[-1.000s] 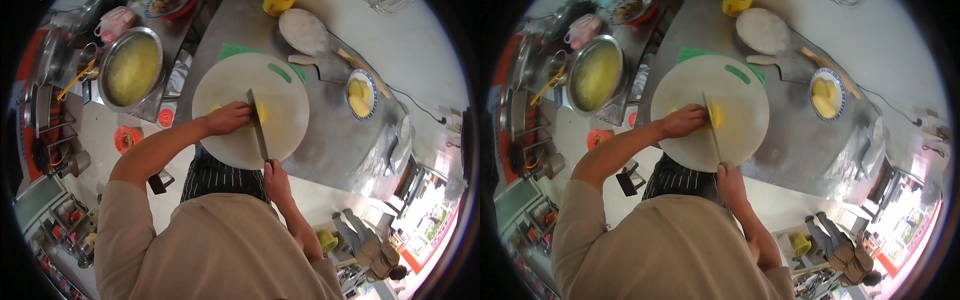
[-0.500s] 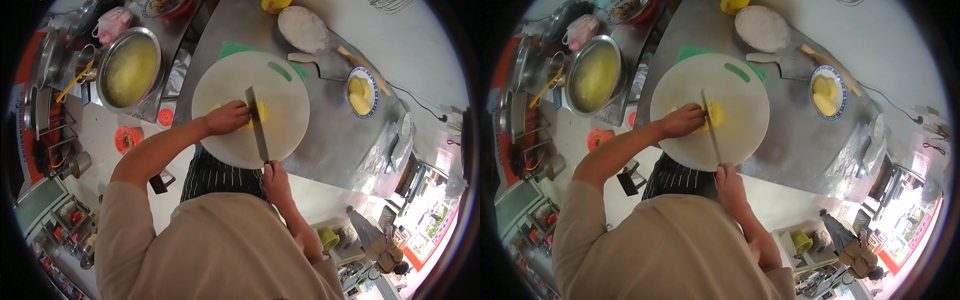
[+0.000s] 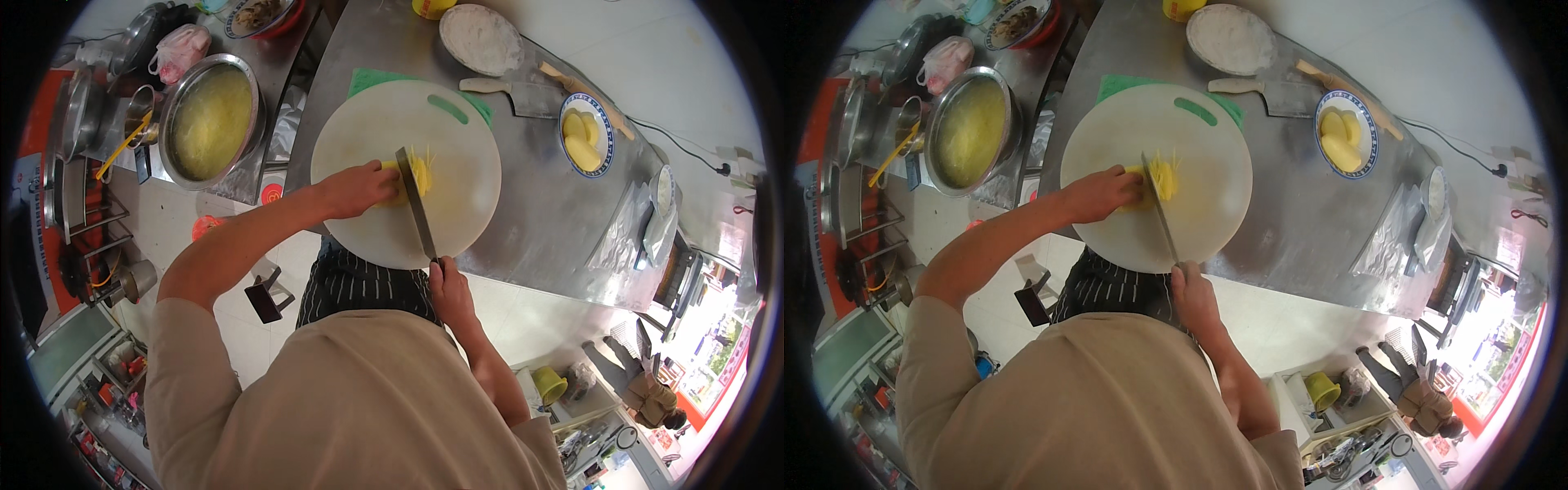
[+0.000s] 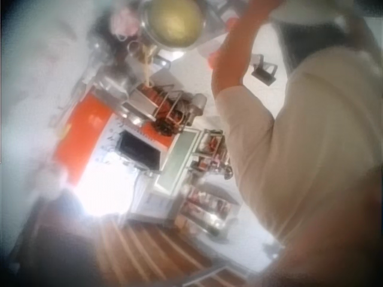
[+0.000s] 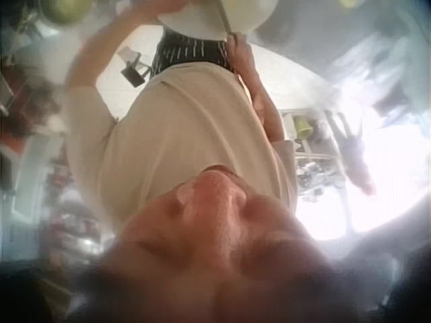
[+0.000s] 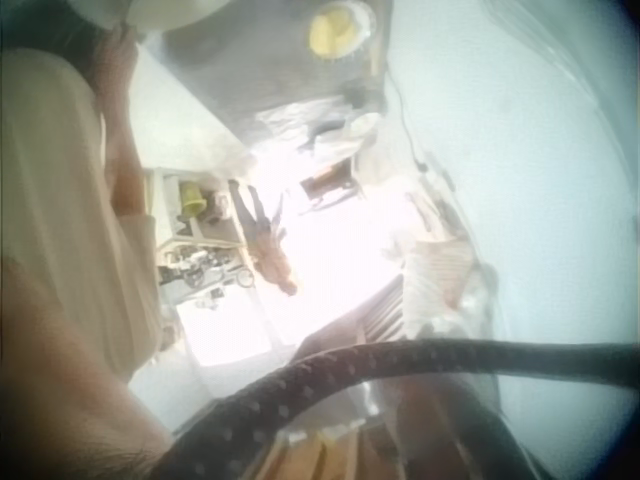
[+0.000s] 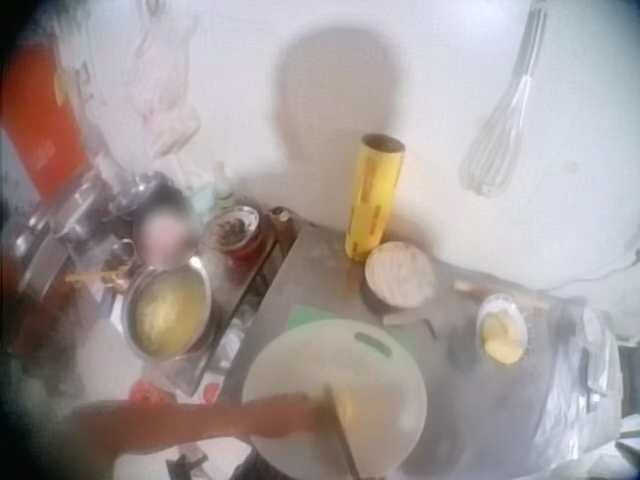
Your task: The person slices peeled potatoes into thin strips on a white cutting board using a chef's knife. The person repeatedly slices the potato, gathers the strips, and transfers them into a nearby metal bowl. The process is repeated with additional potato pieces.
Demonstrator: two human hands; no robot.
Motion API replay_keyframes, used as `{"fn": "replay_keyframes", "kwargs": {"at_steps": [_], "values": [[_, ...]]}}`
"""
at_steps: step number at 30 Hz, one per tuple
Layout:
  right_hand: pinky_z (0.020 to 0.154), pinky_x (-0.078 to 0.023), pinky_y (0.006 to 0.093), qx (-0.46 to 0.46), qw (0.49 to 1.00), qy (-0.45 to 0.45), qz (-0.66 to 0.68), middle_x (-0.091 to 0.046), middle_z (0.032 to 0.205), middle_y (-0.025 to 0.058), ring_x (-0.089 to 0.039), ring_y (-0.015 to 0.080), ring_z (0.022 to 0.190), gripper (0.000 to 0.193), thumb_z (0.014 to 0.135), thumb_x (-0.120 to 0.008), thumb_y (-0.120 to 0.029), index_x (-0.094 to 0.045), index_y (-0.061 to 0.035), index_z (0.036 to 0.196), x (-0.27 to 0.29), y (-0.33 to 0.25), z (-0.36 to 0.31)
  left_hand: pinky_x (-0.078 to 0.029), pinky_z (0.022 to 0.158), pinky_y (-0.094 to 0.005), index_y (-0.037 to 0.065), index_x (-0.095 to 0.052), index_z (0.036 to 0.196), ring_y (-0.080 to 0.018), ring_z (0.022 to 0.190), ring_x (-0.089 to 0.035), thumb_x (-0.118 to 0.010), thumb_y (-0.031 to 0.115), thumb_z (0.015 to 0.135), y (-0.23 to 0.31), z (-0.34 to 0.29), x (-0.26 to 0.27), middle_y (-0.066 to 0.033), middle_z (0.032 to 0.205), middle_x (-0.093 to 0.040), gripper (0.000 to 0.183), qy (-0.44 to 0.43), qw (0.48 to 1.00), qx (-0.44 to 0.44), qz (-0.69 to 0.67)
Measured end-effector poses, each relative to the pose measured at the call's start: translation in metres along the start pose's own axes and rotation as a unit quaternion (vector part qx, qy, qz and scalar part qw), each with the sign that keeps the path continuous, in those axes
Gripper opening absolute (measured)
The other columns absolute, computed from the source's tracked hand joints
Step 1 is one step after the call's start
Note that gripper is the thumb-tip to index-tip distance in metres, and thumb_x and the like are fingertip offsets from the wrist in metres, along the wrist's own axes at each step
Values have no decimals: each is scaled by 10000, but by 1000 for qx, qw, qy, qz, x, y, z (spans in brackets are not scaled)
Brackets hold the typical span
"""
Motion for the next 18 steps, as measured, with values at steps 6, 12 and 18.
{"fn": "replay_keyframes", "kwargs": {"at_steps": [6, 12, 18], "values": [[688, -453, 607, 13, 1000, 6, 5, -639, 848, 342, -588, 570, 855, 300, 1052, -507, -277, -488, 12, 1126, -7, -3, 2, -523, 949, -390, 33, -654, 1169, -352, 1061, -559, -556, 20, 870, 0, 10, 3, -111, 1329, -540, 315, -82, 996, 18, 9], [704, -466, 552, 4, 1000, 15, 22, -645, 860, 297, -603, 534, 859, 288, 1065, -481, -280, -518, 5, 1080, -3, -15, -1, -531, 961, -402, 52, -619, 1237, -368, 1086, -551, -587, -1, 844, 3, 14, 3, -101, 1376, -496, 397, -97, 995, 28, 6], [767, -469, 589, -50, 998, -28, 25, -624, 1043, 348, -583, 562, 936, 315, 1053, -470, -281, -509, 21, 1132, 10, -25, -4, -546, 956, -405, 72, -606, 1276, -360, 1086, -553, -582, -2, 855, 3, 14, 5, -84, 1399, -481, 429, -109, 994, 25, 13]]}}
Point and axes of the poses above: each hand's wrist, its own z-axis towards the middle knuckle, its own x-axis out of the back of the hand, y = z × x, the point moved 1 cm from there along z, towards the middle knuckle
